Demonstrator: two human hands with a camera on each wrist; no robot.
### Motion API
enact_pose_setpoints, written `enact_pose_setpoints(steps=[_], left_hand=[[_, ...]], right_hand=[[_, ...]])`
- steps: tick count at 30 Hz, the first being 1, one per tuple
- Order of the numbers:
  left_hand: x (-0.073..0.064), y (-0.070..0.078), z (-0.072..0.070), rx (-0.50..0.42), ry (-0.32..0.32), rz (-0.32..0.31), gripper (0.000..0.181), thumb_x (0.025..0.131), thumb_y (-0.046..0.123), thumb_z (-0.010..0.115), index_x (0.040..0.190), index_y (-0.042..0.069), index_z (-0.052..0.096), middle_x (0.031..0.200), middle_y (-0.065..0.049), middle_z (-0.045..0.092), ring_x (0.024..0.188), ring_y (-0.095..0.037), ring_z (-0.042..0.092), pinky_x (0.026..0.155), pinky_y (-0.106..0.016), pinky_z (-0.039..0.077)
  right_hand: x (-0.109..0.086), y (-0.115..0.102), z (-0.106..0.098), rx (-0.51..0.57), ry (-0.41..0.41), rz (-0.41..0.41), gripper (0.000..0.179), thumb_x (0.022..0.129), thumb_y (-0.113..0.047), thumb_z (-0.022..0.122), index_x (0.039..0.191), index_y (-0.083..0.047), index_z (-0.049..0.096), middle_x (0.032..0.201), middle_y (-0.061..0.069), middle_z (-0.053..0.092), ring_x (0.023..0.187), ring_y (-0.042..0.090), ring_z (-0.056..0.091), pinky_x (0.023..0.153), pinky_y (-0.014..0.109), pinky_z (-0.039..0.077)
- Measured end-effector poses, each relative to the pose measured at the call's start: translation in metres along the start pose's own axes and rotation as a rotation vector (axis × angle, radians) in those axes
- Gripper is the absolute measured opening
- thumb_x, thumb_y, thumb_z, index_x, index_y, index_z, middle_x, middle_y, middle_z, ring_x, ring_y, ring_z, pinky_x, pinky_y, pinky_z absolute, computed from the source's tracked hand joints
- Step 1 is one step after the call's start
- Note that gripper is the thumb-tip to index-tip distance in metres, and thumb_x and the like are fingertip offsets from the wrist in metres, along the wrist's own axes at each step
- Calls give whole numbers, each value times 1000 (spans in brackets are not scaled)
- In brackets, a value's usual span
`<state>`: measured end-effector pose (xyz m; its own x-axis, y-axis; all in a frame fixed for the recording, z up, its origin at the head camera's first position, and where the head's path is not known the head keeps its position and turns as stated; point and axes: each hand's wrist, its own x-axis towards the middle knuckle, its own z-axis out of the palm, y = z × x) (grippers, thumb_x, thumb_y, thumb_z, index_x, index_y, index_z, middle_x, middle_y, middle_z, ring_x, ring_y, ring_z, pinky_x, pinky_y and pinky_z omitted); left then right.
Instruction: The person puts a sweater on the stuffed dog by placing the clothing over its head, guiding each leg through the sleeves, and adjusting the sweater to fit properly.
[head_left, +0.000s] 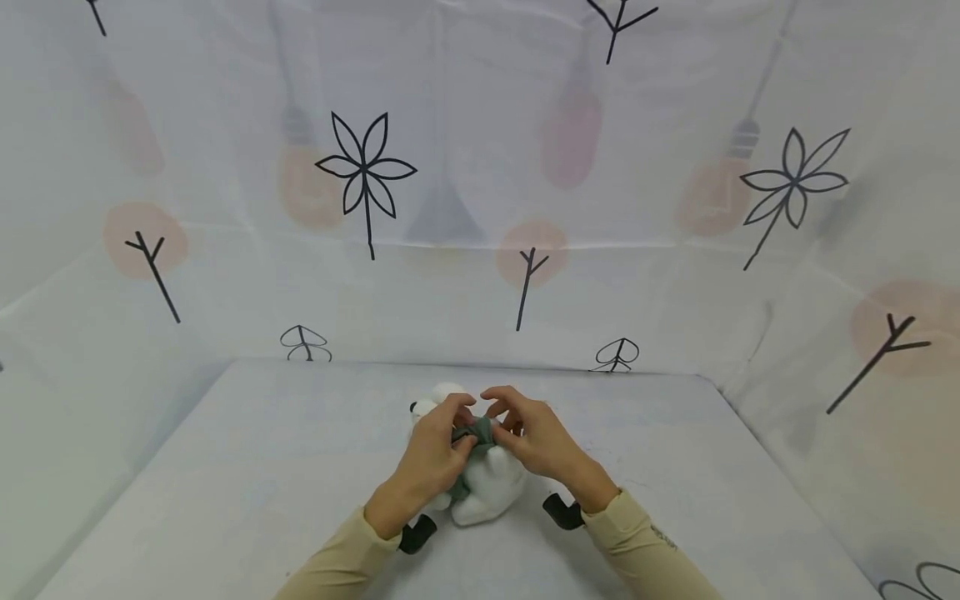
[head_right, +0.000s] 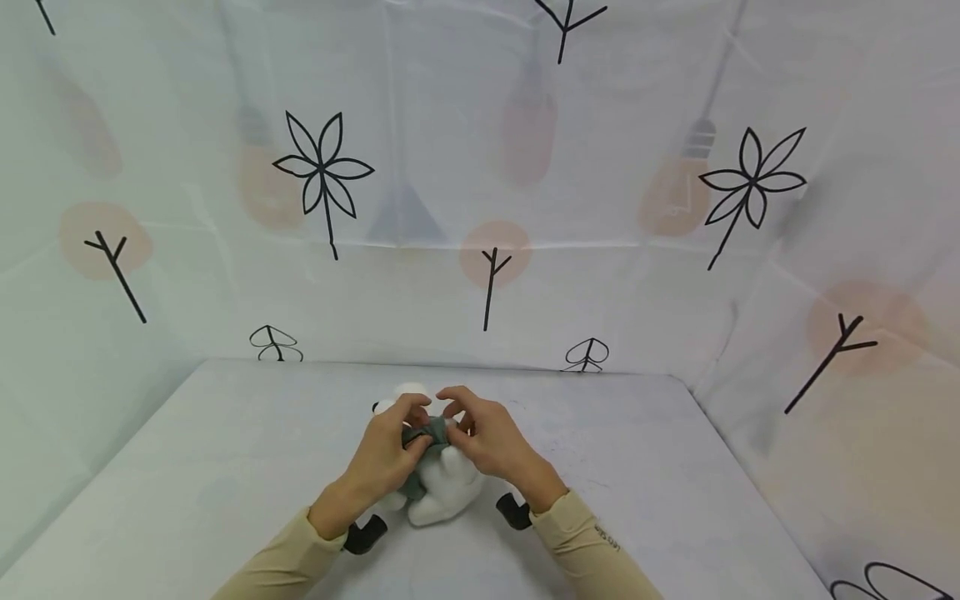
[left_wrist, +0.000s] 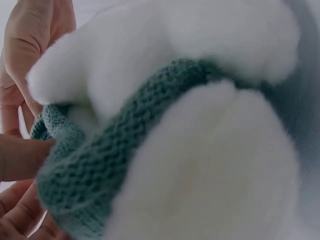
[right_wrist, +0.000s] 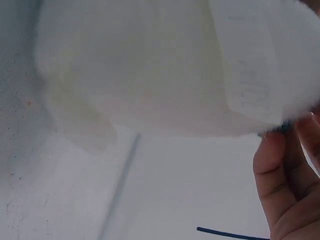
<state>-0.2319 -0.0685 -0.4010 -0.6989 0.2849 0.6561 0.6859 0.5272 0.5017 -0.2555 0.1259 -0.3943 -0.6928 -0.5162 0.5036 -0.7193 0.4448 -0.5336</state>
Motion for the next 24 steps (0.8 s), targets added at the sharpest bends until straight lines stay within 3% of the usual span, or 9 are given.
enact_pose_setpoints(steps=[4,9,16,24], left_hand=[[-1,-2,1,-19,25,-9,49,74,-10,74,115,5,53,86,1,62,75,-11,60,64,-26,50],[0,-3,0,-28,38,-23,48,74,-12,72,114,6,52,82,2,63,69,-10,59,64,-27,50],[0,-3,-3,-9,33,-34,42,74,-13,69,105,7,52,81,2,62,69,-10,58,64,-27,50],[0,-5,-6,91,-6,-48,34,74,-11,69,96,9,52,78,4,58,64,-9,48,58,-25,42]], right_hand=[[0,-1,5,-99,63,-50,45,87,4,62,126,-17,53,94,-2,66,68,5,60,56,21,48],[0,-2,7,-124,148,-91,44,86,4,64,125,-15,54,91,1,67,68,8,63,56,19,49],[1,-1,7,-60,214,-119,44,85,4,66,124,-11,53,88,4,68,71,10,65,58,21,50],[3,-3,3,23,241,-100,43,83,7,68,118,-13,56,90,3,68,70,11,65,61,28,53]])
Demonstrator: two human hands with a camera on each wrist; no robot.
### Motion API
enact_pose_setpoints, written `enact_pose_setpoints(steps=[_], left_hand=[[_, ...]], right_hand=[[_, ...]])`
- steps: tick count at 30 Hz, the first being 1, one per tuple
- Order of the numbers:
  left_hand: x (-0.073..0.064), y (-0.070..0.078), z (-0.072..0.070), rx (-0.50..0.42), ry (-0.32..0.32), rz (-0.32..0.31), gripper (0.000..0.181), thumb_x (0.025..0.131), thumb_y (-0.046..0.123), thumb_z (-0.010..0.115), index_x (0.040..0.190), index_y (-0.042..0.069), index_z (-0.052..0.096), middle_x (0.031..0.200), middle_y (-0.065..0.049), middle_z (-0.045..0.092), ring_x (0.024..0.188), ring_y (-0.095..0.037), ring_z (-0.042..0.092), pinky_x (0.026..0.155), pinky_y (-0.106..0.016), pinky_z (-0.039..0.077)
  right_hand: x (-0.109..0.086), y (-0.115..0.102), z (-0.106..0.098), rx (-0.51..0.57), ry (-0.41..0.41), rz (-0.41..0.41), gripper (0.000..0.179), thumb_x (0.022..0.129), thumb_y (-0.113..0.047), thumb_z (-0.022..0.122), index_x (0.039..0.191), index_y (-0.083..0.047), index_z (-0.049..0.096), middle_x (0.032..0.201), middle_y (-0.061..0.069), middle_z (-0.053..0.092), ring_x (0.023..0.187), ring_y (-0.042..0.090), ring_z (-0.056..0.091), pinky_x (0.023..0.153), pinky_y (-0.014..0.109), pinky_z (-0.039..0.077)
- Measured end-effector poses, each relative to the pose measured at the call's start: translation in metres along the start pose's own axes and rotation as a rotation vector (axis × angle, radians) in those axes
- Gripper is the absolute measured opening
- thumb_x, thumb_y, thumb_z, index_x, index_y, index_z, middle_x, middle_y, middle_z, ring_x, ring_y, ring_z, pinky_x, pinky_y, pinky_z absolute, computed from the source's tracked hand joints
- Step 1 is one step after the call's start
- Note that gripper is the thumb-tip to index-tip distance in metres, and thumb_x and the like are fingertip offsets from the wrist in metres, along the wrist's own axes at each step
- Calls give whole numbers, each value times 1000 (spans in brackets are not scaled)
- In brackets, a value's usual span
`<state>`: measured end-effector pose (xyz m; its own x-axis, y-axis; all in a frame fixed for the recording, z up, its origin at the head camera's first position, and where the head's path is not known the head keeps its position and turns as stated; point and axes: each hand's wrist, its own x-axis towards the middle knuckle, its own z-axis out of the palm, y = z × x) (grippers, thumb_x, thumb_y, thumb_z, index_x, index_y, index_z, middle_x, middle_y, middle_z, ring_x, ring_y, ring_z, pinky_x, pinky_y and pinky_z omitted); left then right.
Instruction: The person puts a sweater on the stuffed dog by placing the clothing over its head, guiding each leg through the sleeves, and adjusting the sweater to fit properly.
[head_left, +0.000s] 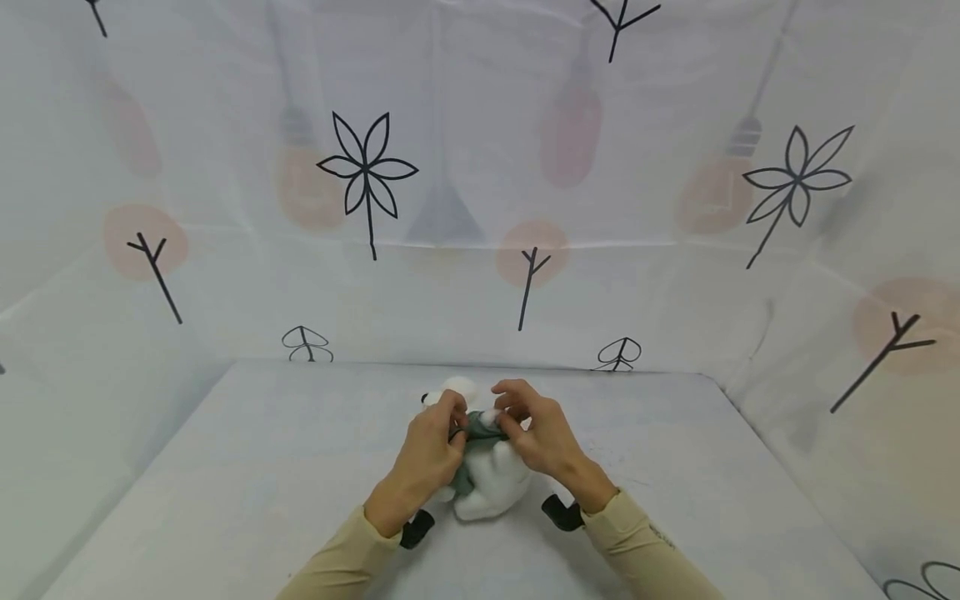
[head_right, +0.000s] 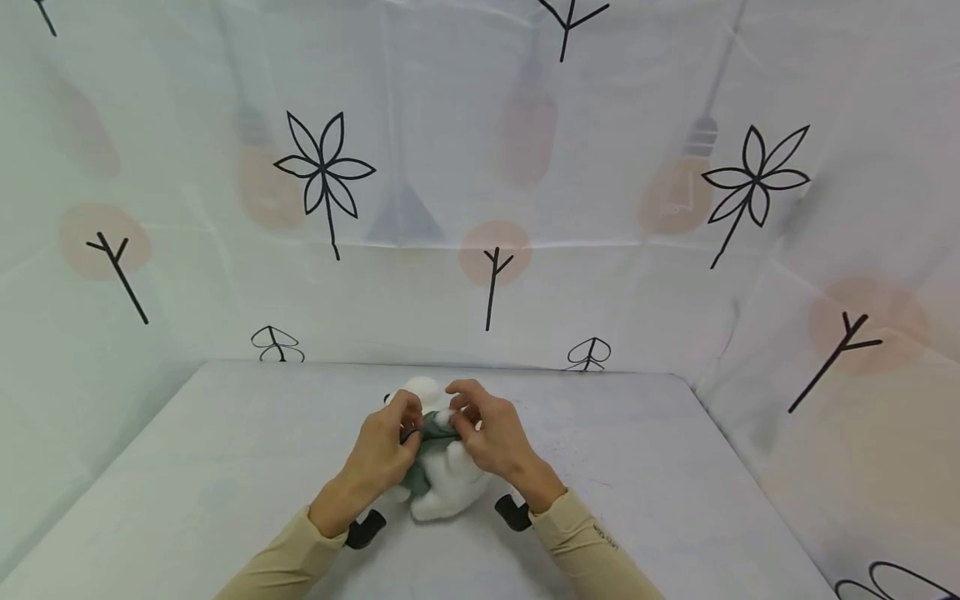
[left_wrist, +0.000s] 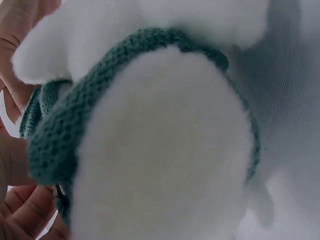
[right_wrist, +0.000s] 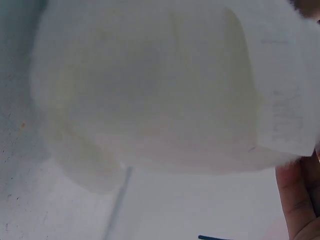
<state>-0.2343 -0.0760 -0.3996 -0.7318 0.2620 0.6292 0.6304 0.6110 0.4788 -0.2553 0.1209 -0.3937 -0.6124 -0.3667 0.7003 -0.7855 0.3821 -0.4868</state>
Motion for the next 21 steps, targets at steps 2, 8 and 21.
enact_pose_setpoints(steps=[2,8,21], left_hand=[[1,0,-2,10,-7,-13,33,74,-11,69,93,11,52,75,3,55,62,-9,46,57,-25,41],[1,-4,-7,43,-31,-43,31,74,-11,69,86,12,51,68,2,48,59,-10,41,54,-25,37],[-3,-2,6,-32,-62,14,24,78,4,76,96,10,63,92,0,61,84,-14,56,75,-32,48]], right_hand=[[1,-1,-1,17,7,14,41,83,7,68,117,-14,56,90,4,68,71,12,65,63,30,53],[6,-13,-5,42,23,106,34,83,7,68,111,-9,58,91,10,67,74,22,67,67,33,54],[1,2,-4,-102,-244,210,23,84,-7,67,104,-19,66,99,-6,59,74,7,58,64,23,51]])
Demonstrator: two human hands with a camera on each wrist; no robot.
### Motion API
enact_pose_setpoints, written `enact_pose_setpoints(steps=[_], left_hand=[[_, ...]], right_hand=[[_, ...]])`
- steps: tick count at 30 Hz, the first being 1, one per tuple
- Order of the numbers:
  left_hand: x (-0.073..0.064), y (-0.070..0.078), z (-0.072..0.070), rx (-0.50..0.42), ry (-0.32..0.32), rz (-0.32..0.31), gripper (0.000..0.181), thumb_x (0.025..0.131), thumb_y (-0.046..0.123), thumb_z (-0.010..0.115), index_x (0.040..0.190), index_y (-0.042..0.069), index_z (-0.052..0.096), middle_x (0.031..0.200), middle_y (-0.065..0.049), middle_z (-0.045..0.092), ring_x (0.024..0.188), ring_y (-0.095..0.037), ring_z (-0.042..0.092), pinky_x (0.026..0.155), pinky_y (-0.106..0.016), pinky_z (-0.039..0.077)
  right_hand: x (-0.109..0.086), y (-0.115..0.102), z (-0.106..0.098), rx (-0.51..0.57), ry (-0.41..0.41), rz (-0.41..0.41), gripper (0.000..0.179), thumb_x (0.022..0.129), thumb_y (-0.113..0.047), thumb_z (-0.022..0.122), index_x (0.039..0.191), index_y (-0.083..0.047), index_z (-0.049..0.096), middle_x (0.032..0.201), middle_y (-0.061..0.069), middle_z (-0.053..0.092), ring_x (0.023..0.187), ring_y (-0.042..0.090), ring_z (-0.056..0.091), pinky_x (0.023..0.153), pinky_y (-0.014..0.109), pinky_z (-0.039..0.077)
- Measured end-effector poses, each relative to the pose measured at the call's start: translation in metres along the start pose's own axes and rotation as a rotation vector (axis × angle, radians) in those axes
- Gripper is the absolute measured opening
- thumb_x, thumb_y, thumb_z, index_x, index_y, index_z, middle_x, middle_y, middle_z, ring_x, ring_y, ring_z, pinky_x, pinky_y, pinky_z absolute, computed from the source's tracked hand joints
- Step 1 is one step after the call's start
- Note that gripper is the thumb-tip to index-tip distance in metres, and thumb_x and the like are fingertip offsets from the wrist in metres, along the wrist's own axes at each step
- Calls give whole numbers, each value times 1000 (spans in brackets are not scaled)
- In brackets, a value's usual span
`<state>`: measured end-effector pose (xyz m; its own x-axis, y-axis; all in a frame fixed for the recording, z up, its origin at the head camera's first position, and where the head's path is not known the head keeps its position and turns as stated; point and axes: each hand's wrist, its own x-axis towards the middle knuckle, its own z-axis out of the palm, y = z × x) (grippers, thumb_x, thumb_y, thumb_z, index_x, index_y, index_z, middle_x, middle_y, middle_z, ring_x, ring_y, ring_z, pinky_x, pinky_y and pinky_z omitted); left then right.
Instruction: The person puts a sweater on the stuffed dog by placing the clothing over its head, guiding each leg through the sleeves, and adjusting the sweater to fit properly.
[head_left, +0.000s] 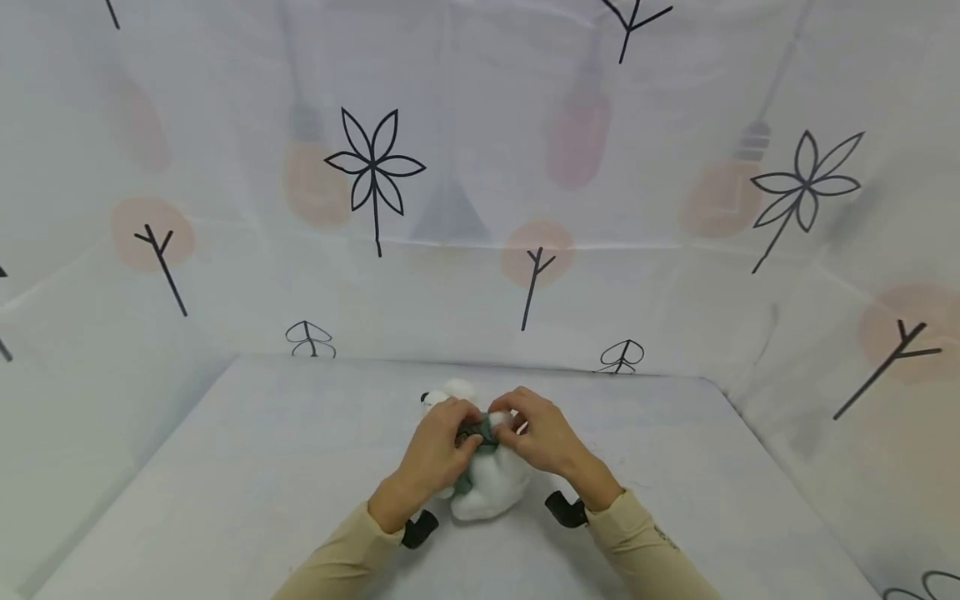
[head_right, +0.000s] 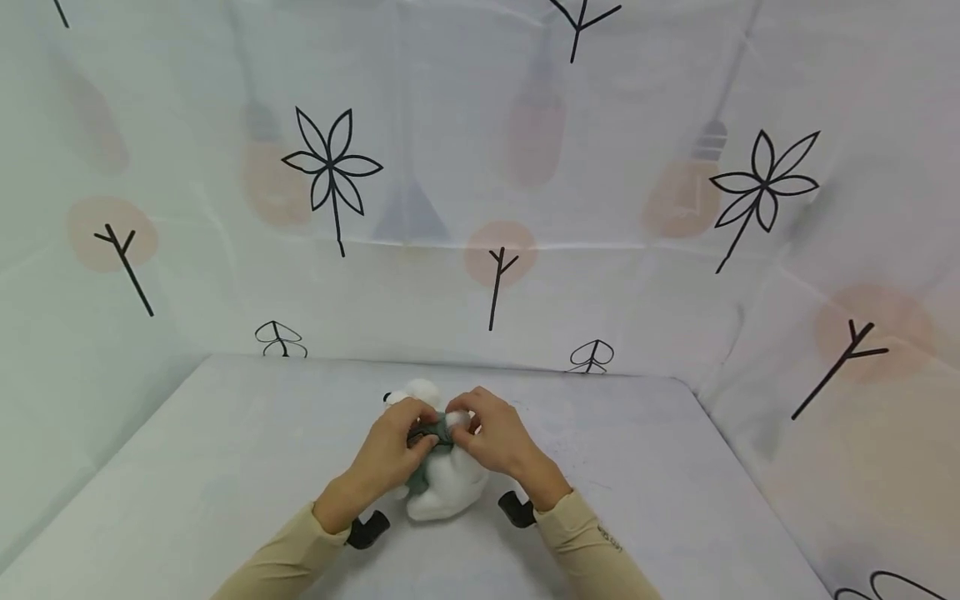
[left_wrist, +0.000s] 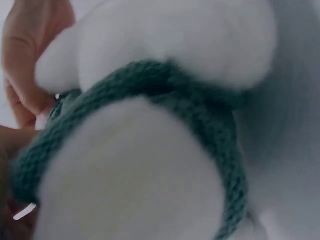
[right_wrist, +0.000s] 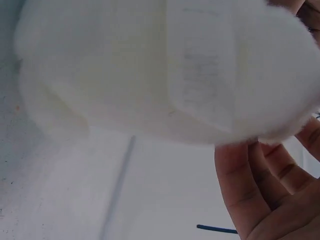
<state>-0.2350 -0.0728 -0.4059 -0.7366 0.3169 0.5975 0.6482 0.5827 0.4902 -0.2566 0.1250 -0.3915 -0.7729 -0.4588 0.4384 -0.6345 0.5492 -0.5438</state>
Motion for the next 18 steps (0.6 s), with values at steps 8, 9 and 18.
enact_pose_setpoints(steps=[8,9,18], left_hand=[[-4,2,4,65,8,0,22,78,2,76,93,10,64,92,0,64,83,-14,60,72,-30,50],[-4,2,3,65,7,2,22,78,1,75,93,11,64,91,0,64,83,-14,60,72,-30,51],[1,1,-7,186,35,46,19,79,-3,71,89,13,67,86,1,64,79,-14,62,71,-31,51]], right_hand=[[-2,-2,4,-64,5,-103,16,87,-5,66,98,-15,66,94,-5,59,74,8,56,64,23,50],[-2,-1,5,-72,16,-127,15,87,-3,66,97,-15,65,94,-5,58,73,8,55,63,23,50],[2,-1,7,-30,175,-150,15,86,-1,69,91,-15,63,90,-7,57,74,6,56,62,23,51]])
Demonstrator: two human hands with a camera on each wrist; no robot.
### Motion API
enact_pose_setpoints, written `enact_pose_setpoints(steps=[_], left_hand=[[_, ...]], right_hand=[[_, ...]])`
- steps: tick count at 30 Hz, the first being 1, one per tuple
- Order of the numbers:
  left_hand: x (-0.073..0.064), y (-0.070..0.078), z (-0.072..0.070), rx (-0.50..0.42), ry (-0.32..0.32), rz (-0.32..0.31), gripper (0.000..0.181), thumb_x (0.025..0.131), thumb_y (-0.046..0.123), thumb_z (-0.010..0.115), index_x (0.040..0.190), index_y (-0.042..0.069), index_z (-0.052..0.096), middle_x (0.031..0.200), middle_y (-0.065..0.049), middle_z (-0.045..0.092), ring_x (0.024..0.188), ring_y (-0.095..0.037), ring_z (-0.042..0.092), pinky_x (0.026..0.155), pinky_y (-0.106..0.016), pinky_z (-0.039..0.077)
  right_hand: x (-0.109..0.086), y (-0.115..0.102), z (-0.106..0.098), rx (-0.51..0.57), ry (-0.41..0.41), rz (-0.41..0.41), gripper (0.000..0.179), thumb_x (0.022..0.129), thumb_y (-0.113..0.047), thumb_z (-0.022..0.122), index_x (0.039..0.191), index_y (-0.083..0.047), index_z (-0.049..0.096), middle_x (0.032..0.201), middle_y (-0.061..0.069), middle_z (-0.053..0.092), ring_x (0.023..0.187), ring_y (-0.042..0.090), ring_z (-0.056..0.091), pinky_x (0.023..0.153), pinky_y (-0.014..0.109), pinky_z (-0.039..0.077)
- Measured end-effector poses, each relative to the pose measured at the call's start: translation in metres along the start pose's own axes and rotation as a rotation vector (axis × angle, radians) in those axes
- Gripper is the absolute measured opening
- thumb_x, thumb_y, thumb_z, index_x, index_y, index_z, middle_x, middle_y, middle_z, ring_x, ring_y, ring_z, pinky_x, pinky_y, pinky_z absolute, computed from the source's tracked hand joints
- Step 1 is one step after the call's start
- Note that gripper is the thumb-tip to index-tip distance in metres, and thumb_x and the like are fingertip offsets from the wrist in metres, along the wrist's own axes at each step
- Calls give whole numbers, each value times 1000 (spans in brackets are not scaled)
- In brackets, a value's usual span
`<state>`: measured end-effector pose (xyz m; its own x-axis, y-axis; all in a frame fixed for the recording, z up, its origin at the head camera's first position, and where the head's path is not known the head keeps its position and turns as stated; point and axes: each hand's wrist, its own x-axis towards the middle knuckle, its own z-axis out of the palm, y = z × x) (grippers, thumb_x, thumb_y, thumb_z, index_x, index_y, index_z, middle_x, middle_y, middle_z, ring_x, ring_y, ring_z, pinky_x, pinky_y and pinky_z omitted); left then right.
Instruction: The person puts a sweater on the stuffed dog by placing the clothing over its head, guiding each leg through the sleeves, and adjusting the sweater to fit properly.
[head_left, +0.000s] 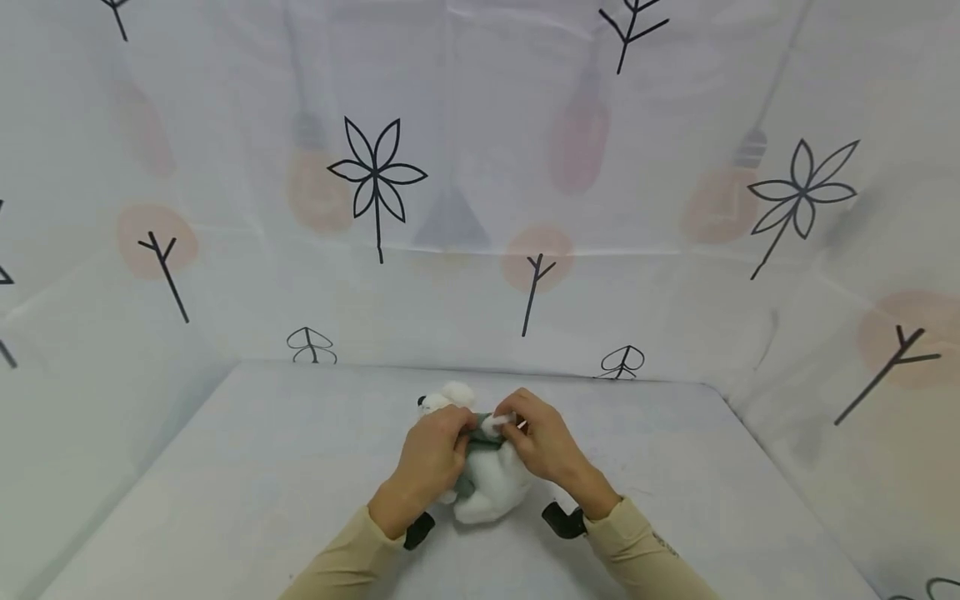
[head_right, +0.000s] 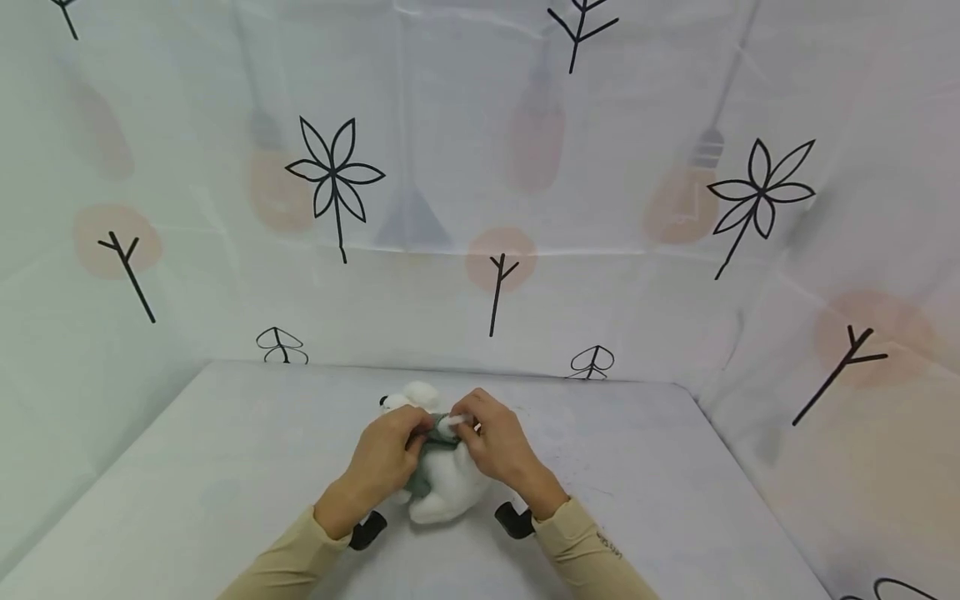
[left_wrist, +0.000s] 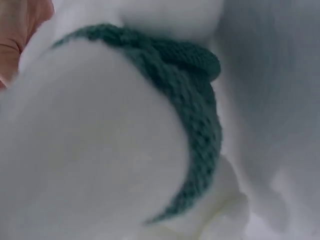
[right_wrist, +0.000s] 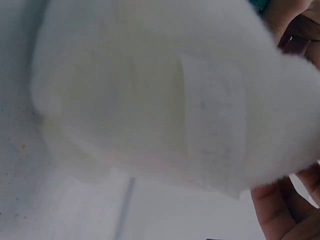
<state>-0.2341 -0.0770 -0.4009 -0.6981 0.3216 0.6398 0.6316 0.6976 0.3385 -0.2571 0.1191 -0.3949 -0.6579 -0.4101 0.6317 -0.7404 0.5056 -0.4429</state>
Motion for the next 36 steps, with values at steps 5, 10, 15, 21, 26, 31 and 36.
enact_pose_setpoints(steps=[5,10,15,21,26,31,36], left_hand=[[3,-7,-6,-14,30,-80,19,78,-2,72,85,14,66,82,3,62,76,-12,59,70,-33,49],[4,-15,-8,-184,52,-128,13,83,1,71,90,11,65,86,1,60,78,-13,55,68,-29,49],[5,-19,-10,-286,16,-219,12,91,7,63,102,3,63,91,-3,61,83,-17,60,70,-32,52],[6,-19,-16,-406,-159,-434,27,94,23,61,110,2,60,100,-8,64,90,-22,62,75,-36,52],[6,-19,-21,-540,-237,-567,38,86,27,71,111,1,59,105,-10,62,92,-24,62,69,-34,53],[8,-15,-24,-574,-142,-535,35,83,17,73,111,2,59,106,-9,62,97,-24,60,76,-36,52],[7,-12,-20,-418,8,-340,38,80,6,76,114,3,60,109,-9,60,102,-25,56,82,-42,50]], right_hand=[[1,2,2,24,49,5,12,87,-7,68,93,-15,61,92,-6,57,76,7,55,63,23,51],[0,5,-3,50,16,103,14,87,-4,66,94,-14,58,93,-3,57,74,8,55,63,26,50],[1,8,-10,82,-41,257,10,89,-7,61,93,-14,56,92,0,56,69,12,56,57,28,49],[2,11,-12,74,-62,296,10,89,-9,58,96,-16,58,90,0,56,62,13,50,53,28,44],[0,14,-11,69,-18,284,16,87,-5,60,97,-17,62,90,-3,57,61,12,48,53,28,43],[-2,16,-10,106,58,255,18,85,0,62,95,-15,62,90,-2,56,62,13,47,55,27,43],[-1,6,-14,158,43,200,17,85,3,63,96,-9,61,95,4,58,66,12,51,58,26,46]])
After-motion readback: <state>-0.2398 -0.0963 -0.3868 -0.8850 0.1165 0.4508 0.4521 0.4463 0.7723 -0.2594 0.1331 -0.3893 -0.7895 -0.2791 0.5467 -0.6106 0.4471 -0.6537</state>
